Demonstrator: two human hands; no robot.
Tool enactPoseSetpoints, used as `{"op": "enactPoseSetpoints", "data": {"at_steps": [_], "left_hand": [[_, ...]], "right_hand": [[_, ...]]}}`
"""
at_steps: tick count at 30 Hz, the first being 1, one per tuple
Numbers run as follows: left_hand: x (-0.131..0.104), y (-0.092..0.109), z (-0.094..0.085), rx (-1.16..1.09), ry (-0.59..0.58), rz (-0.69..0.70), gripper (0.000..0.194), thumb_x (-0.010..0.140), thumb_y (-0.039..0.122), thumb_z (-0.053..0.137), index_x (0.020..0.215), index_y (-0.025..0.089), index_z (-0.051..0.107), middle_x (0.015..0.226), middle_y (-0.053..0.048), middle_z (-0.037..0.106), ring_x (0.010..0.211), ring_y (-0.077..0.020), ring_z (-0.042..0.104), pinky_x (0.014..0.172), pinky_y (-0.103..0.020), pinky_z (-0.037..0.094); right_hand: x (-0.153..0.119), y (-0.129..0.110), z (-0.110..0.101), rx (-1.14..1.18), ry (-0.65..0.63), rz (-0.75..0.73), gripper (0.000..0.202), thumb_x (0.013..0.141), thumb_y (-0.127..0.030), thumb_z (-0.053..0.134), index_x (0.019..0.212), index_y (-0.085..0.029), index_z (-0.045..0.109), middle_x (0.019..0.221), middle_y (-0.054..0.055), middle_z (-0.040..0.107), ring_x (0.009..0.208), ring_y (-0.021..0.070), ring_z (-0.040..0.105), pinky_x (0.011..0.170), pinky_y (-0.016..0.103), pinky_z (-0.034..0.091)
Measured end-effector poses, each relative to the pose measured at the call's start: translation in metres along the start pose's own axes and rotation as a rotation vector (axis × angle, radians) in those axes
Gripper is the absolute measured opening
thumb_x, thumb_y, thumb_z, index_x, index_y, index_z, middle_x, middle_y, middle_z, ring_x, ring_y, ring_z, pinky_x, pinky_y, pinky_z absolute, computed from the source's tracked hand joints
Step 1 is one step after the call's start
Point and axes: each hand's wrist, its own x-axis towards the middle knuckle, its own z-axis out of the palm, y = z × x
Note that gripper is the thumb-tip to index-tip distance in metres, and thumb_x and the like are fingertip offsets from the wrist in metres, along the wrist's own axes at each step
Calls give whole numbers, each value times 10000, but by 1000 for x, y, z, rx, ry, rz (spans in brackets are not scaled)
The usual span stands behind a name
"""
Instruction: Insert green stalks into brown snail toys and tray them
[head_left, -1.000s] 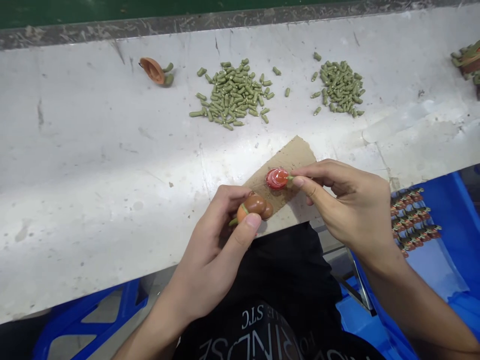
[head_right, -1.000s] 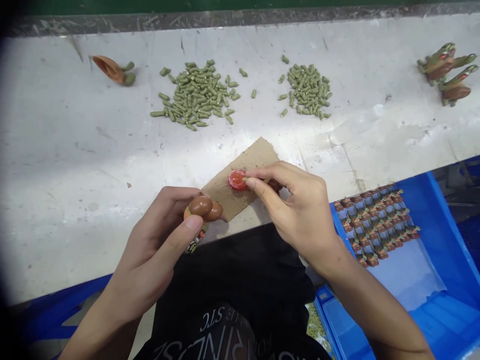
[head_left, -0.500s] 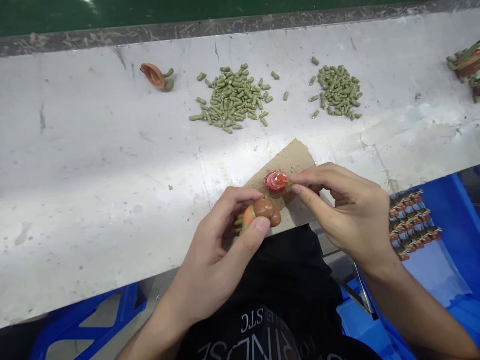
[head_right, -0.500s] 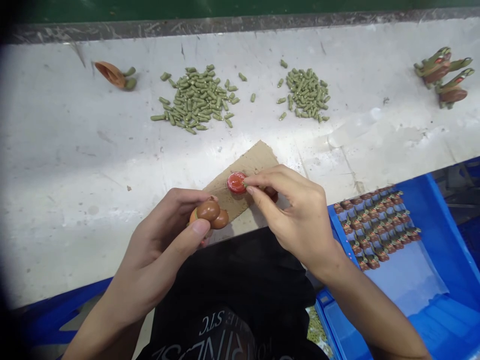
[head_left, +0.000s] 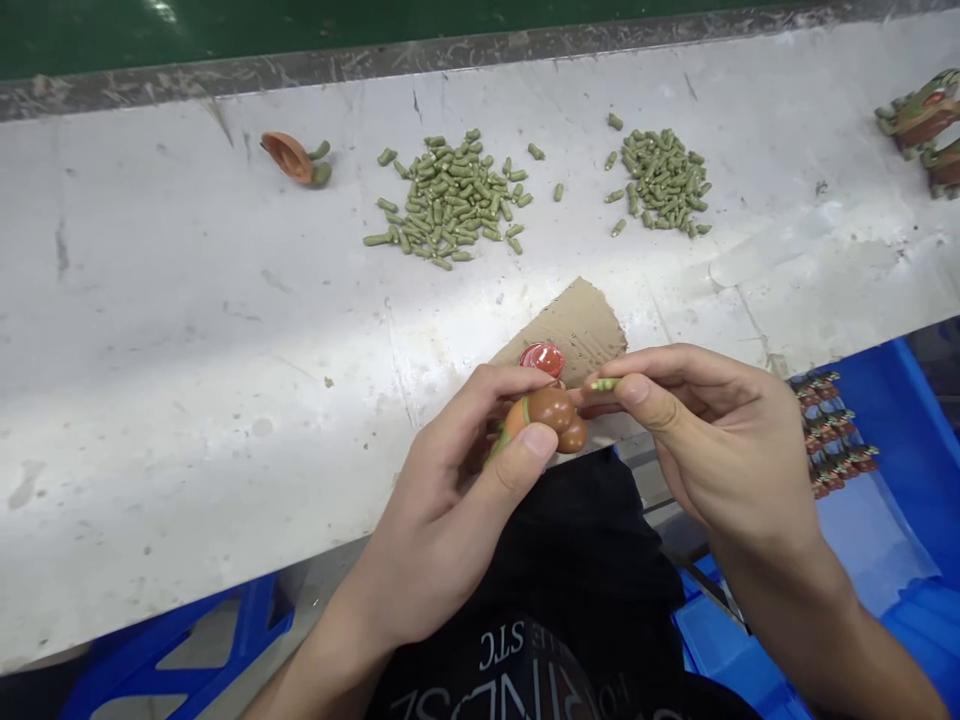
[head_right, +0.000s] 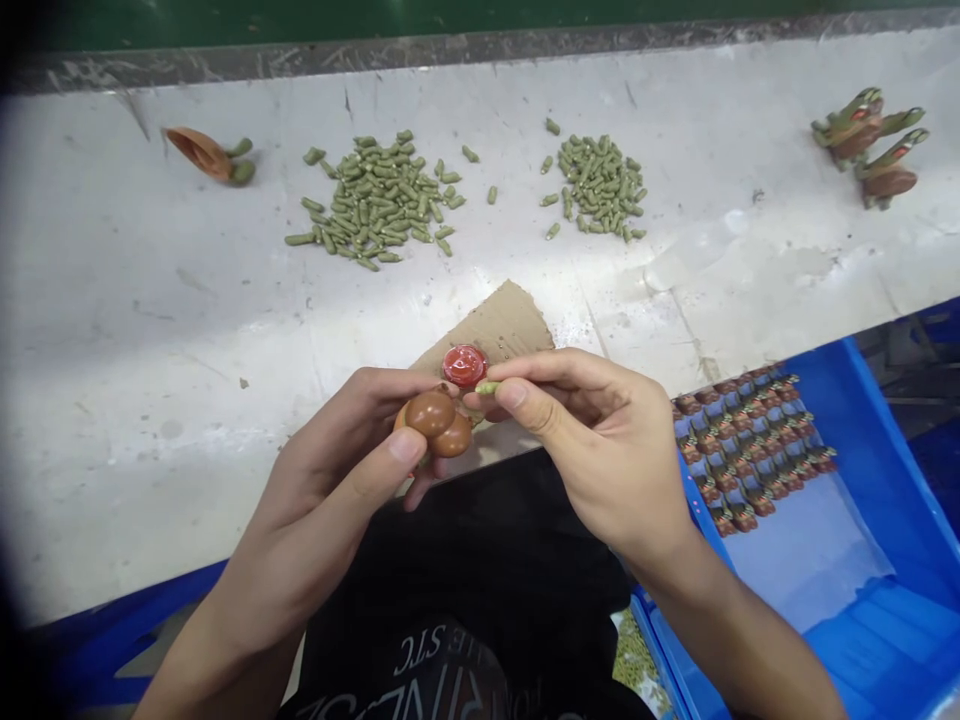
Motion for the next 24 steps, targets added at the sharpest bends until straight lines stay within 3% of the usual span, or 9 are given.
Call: {"op": "enactPoseSetpoints", "data": {"at_steps": [7, 10, 15, 20, 24], "left_hand": [[-3, 0, 2, 43, -35, 5, 142, 1207, 419, 711, 1319, 377, 790, 1050, 17, 749, 1095, -189, 763, 1070, -344, 619], [-3, 2, 3, 79, -33, -23, 149, 1210, 436, 703, 1321, 382, 787, 1128, 16, 780, 1052, -187, 756, 1049, -359, 623], [-3, 2, 2, 99, -8, -17, 143, 1207, 444, 706, 1315, 381, 774, 1285, 8, 805, 1177, -217, 759, 1086, -379, 616], [-5, 2, 3, 159, -29, 1, 157, 1228, 413, 671, 1354, 428, 764, 1160, 40, 775, 1044, -164, 728, 976, -309, 615], [-6, 2, 5, 206, -46, 13, 151, 1233, 392, 654, 1346, 419, 751, 1179, 34, 767, 1067, -180, 718, 943, -321, 614]], "right_hand": [[1, -1, 4, 3, 9, 2, 158, 1012, -168, 973, 1045, -322, 955, 996, -36, 927, 903, 155, 916, 867, 182, 752], [2, -4, 5, -40, 17, -42, 227, 1007, -96, 938, 1030, -322, 952, 975, -44, 924, 891, 153, 915, 836, 174, 750], [1, -6, 4, -103, 29, -61, 188, 1011, -120, 934, 1005, -307, 943, 938, -33, 917, 848, 169, 910, 798, 198, 759], [-1, -7, 6, -121, 55, -66, 196, 972, -102, 949, 966, -298, 938, 922, -25, 914, 860, 191, 913, 797, 219, 767], [-1, -7, 7, -101, 42, -61, 224, 961, -77, 942, 960, -300, 941, 901, -44, 908, 832, 159, 903, 775, 171, 744]]}}
